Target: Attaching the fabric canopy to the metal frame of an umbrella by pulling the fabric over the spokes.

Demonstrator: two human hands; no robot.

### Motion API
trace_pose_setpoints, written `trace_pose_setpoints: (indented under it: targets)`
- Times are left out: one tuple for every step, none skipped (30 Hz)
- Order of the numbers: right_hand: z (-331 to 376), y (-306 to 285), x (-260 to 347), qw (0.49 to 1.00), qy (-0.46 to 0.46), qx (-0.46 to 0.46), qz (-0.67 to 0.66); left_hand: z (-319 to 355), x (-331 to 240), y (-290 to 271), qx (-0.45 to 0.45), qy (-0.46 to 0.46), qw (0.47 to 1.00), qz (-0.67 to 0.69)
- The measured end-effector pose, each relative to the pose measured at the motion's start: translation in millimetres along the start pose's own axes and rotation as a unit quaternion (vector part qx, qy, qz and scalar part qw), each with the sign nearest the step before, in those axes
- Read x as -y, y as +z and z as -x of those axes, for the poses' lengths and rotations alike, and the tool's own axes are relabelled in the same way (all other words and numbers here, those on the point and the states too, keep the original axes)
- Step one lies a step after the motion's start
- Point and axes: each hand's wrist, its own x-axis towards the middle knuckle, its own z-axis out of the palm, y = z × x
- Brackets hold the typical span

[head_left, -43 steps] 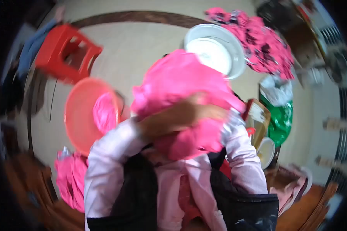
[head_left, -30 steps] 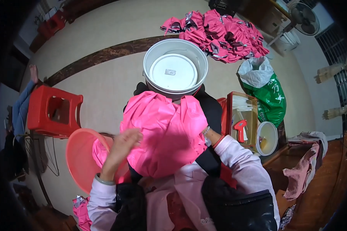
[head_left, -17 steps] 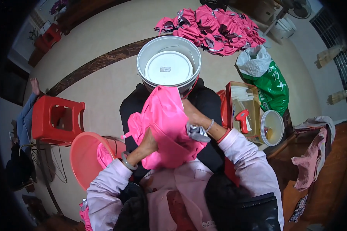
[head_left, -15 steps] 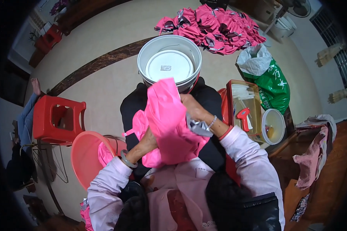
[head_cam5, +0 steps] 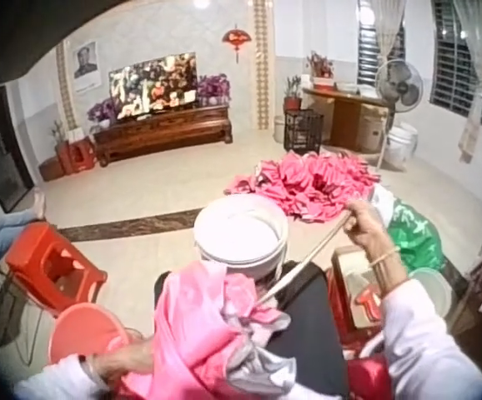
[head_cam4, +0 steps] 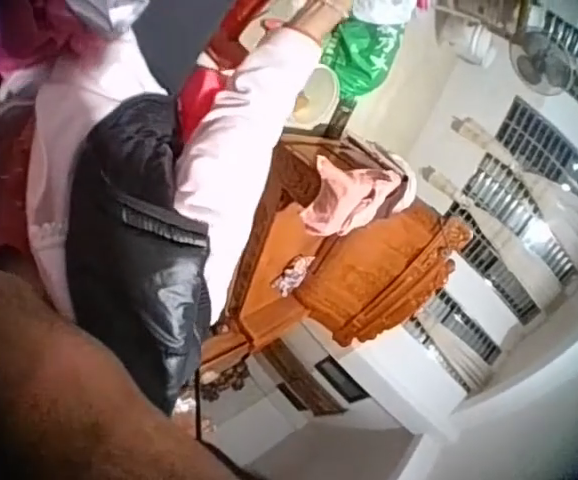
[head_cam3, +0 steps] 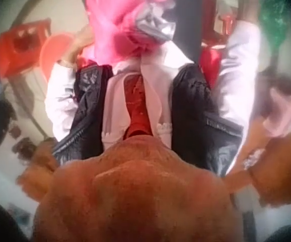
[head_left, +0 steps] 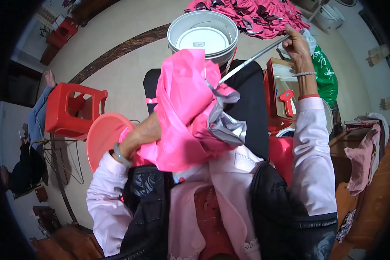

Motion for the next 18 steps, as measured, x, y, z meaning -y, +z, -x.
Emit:
trace_pose_setpoints:
  targets:
    - [5, 2, 8, 0.997, -0.048, -0.013, 0.058, 1, -2, -2, -0.026, 0.022, 0.999, 0.013]
    - [11, 0, 22, 0.934, -0.142, -0.052, 0.323, -1, -6, -3, -0.053, 0.087, 0.994, -0.025]
    - [18, 0, 24, 0.935, -0.146, -0.049, 0.32, 0, -12, -6, -0.055, 0.071, 0.994, -0.067]
    - [26, 5, 30, 0.809, -0.341, -0.073, 0.473, 0, -17, -10, -0.057, 0.058, 0.99, -0.113]
    - [34, 8, 35, 0.62, -0.509, -0.097, 0.589, -1, -15, -9, -0.1, 0.102, 0.982, -0.125]
    - [46, 12, 36, 0.588, -0.485, -0.096, 0.64, 4, -16, -11, -0.104, 0.107, 0.98, -0.132]
    - [59, 18, 37, 0.599, -0.508, -0.051, 0.617, 6, -20, -17, -0.109, 0.08, 0.97, -0.204]
    - [73, 26, 33, 0.606, -0.532, -0.004, 0.591, 9, -22, -23, -0.116, 0.052, 0.954, -0.273]
    - [90, 40, 25, 0.64, -0.517, 0.071, 0.564, 15, -22, -28, -0.128, 0.054, 0.949, -0.282]
    - [108, 55, 18, 0.668, -0.499, 0.147, 0.533, 20, -21, -32, -0.153, 0.053, 0.938, -0.305]
    - [133, 68, 14, 0.653, -0.524, 0.197, 0.51, 22, -22, -37, -0.175, 0.056, 0.927, -0.326]
    - [154, 82, 6, 0.636, -0.546, 0.252, 0.483, 26, -28, -42, -0.184, 0.056, 0.924, -0.332]
    - [164, 91, -8, 0.617, -0.542, 0.3, 0.486, 25, -35, -48, -0.134, -0.035, 0.911, -0.388]
    - [172, 98, -22, 0.596, -0.534, 0.347, 0.488, 25, -40, -52, -0.083, -0.127, 0.886, -0.437]
    - [179, 103, -30, 0.604, -0.497, 0.348, 0.517, 26, -42, -54, -0.085, -0.128, 0.885, -0.439]
    - [183, 106, -36, 0.609, -0.457, 0.348, 0.548, 25, -43, -54, -0.145, -0.052, 0.864, -0.479]
    - [171, 112, -46, 0.654, -0.467, 0.331, 0.494, 26, -48, -54, -0.206, 0.02, 0.831, -0.517]
    - [155, 117, -54, 0.705, -0.449, 0.298, 0.46, 16, -52, -55, -0.337, 0.177, 0.778, -0.5]
